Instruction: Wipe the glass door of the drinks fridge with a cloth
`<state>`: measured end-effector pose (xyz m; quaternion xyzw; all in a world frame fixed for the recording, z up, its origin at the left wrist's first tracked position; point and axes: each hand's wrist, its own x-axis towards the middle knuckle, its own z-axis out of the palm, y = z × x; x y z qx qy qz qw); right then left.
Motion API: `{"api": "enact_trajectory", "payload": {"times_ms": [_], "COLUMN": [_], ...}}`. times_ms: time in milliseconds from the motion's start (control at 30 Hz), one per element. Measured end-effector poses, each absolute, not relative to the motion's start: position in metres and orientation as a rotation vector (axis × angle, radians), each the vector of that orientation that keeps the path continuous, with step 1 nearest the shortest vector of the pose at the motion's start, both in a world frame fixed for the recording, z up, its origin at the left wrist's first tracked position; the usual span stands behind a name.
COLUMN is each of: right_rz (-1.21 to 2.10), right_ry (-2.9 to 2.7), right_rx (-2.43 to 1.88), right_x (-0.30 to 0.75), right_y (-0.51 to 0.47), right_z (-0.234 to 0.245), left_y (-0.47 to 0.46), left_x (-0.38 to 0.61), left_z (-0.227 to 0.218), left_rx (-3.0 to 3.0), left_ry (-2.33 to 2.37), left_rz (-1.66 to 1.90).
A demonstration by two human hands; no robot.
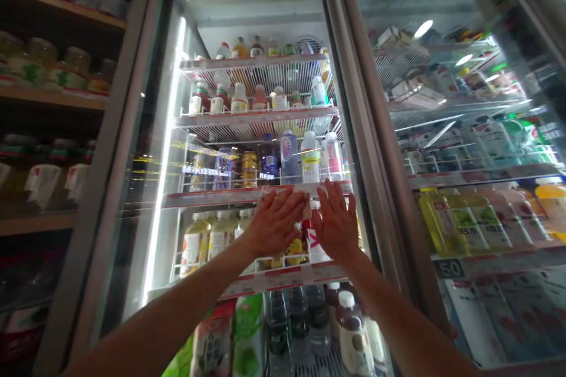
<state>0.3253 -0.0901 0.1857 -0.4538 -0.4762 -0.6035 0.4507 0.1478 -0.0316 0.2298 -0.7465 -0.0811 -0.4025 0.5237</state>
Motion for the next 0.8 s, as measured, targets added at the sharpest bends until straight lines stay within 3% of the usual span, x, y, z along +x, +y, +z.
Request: {"api": "enact_trajectory", "payload": {"times_ms": [233,367,567,700,800], "right_rz": [-1.536,-1.512,-1.400,-1.357,-1.374], "right_ry": [-1.158,-1.120,-1.141,-1.215,-1.210], "right_rx": [-1.149,-1.066,-0.891,-0.793,-0.771], "right_x": [0.342,0.339,0.343,0.351,0.364], "right_y": [-0.091,-0.088,-0.098,-0.133,-0.160], "right_z": [0.190,0.187,0.189,0.191,0.186], "left_y": [-0.003,-0.002,-0.034,-0.051,-0.063], "left_x": [0.067,0.061,0.163,0.210,0.241], "left_z": [0.312,0.323,0.311,0.319,0.285], "left_rx": [-1.644,-1.443,-1.709,-1.707,-1.779], "left_ry": [-0.669,-0.889,-0.474,-0.423,-0.286], "left_rz": [-1.396,-1.687,-1.200,-1.193,-1.117]}}
